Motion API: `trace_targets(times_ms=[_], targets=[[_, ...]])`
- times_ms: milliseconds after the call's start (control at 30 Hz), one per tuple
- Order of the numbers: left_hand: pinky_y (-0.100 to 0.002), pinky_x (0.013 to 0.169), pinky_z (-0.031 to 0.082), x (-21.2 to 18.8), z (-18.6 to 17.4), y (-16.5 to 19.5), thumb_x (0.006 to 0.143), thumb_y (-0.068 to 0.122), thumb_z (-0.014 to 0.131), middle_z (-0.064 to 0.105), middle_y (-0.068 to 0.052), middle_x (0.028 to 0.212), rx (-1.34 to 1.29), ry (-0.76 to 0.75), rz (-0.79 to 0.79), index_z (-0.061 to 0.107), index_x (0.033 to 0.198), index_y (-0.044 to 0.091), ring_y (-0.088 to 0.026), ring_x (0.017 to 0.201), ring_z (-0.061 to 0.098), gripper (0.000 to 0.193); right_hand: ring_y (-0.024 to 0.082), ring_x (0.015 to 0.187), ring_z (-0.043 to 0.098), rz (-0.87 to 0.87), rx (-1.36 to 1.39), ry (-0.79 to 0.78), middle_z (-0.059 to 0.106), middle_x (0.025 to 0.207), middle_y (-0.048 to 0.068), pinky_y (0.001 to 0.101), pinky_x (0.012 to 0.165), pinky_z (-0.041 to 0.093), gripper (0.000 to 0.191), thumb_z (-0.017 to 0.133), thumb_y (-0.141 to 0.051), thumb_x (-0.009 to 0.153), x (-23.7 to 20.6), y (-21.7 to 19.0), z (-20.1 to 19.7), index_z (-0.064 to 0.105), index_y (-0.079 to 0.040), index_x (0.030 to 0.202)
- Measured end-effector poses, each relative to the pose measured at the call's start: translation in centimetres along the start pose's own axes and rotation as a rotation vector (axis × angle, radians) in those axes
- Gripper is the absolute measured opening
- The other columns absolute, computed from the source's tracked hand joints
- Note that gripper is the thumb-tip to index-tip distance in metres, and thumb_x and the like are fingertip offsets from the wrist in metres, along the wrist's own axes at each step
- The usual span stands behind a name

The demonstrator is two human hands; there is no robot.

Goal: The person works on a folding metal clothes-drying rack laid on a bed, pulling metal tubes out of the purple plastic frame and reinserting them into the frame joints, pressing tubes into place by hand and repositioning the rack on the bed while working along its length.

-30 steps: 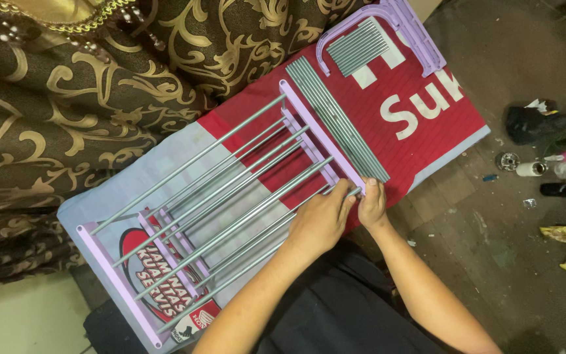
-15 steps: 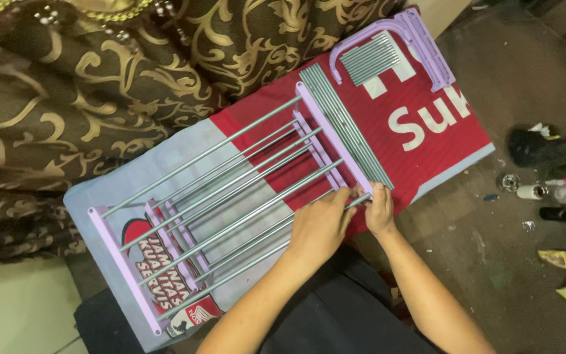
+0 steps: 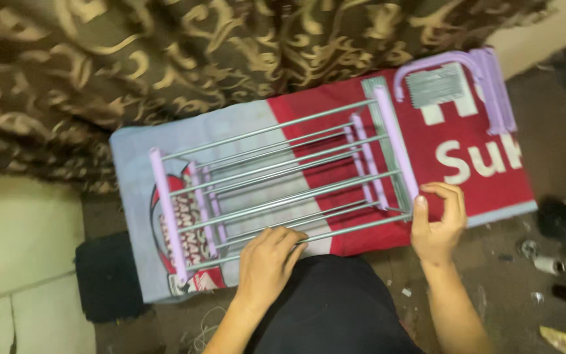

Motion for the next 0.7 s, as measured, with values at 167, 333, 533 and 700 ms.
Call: trace_targets(times_ms=[167, 333, 533, 700], targets=[[-0.038, 0.076, 0.052, -3.6, -4.9, -2.8, 0.084, 0.014, 0.078, 0.072, -0.003, 0.095, 0.054, 0.325, -0.021, 0.071, 0.096, 0.010, -0.025, 0.086, 0.068, 0.015, 0.032, 0.096, 0.068, -0.161, 0.089, -0.335, 0.068, 0.101, 0.017, 0.0389, 0.087, 0.054, 0.015, 0.071, -0.006, 0.091, 1.7, -6.4, 3.6, 0.065, 0.000, 0.103], [-0.040, 0.088, 0.049, -9.1, -7.7, -7.9, 0.086, 0.004, 0.073, 0.069, -0.011, 0.104, 0.185, 0.739, -0.270, 0.068, 0.107, 0.005, -0.031, 0.097, 0.062, 0.022, 0.031, 0.092, 0.067, -0.329, 0.192, -0.715, 0.069, 0.095, 0.013, 0.0392, 0.082, 0.053, 0.014, 0.071, -0.008, 0.087, 1.6, -12.2, 8.7, 0.067, 0.000, 0.098], [-0.035, 0.097, 0.048, -13.9, -3.3, -16.1, 0.109, 0.025, 0.046, 0.063, -0.012, 0.117, -0.427, 0.940, -0.519, 0.059, 0.128, 0.002, -0.022, 0.105, 0.059, 0.032, 0.031, 0.091, 0.068, -0.335, 0.158, -0.994, 0.068, 0.096, 0.013, 0.0381, 0.079, 0.054, 0.018, 0.067, -0.018, 0.091, 0.4, -16.6, 12.3, 0.066, -0.002, 0.100], [-0.036, 0.097, 0.047, -14.3, 1.5, -18.2, 0.112, 0.038, 0.031, 0.065, -0.010, 0.111, -0.653, 0.883, -0.409, 0.053, 0.129, 0.001, -0.021, 0.104, 0.061, 0.046, 0.029, 0.083, 0.068, -0.270, 0.100, -1.215, 0.069, 0.093, 0.012, 0.0376, 0.073, 0.055, 0.022, 0.062, -0.023, 0.094, -1.0, -17.9, 14.9, 0.068, -0.004, 0.103]])
Point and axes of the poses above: each hand's wrist, its own x-axis towards the middle knuckle, its own z-axis out of the palm, y = z × x, the point moved 5 cm from there along x, towards the middle knuckle
